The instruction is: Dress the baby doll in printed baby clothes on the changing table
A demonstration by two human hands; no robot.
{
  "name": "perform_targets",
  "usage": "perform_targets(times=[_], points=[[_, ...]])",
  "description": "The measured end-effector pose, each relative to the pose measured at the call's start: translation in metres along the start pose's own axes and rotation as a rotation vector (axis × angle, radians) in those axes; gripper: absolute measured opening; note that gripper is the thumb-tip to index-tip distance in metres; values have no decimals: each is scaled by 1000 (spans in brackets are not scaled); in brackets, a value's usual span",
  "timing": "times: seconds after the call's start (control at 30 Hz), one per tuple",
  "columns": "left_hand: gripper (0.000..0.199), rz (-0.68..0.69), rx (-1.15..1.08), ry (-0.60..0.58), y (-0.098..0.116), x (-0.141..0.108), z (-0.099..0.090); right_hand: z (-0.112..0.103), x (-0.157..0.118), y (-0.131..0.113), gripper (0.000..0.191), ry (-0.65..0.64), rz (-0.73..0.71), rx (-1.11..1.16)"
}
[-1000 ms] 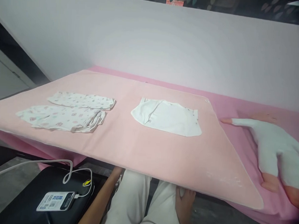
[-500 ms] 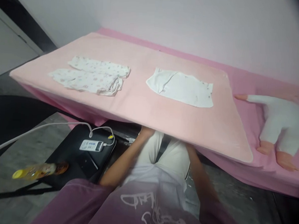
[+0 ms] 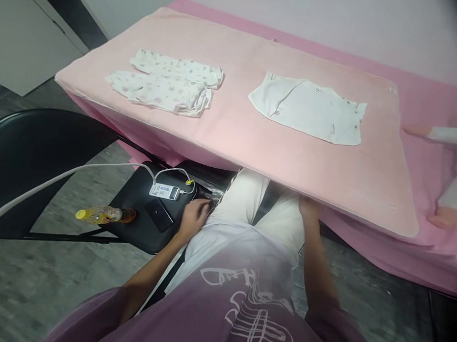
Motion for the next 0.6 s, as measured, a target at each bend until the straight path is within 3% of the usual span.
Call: perform_targets(times=[0.13, 0.2, 0.3, 0.6], points=[[37, -699, 26, 536, -114, -89, -43, 3, -29, 19, 66, 87, 22, -12], [44, -889, -45, 634, -150, -115, -52, -1, -46, 20, 75, 163, -13, -7], [45, -939, -127, 589, -178, -121, -57, -8, -63, 18, 85, 196, -20, 39], [35, -1048, -133, 531, -218, -94, -75, -22, -80, 10, 88, 207, -14, 134]])
Point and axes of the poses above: each hand's wrist, its own x-axis towards the middle knuckle, its own z-axis out of the palm, y = z × x, the point moved 4 cm from there along x, towards the middle knuckle, and after that the axes turned 14 degrees about -y, right-handed, at the moved point
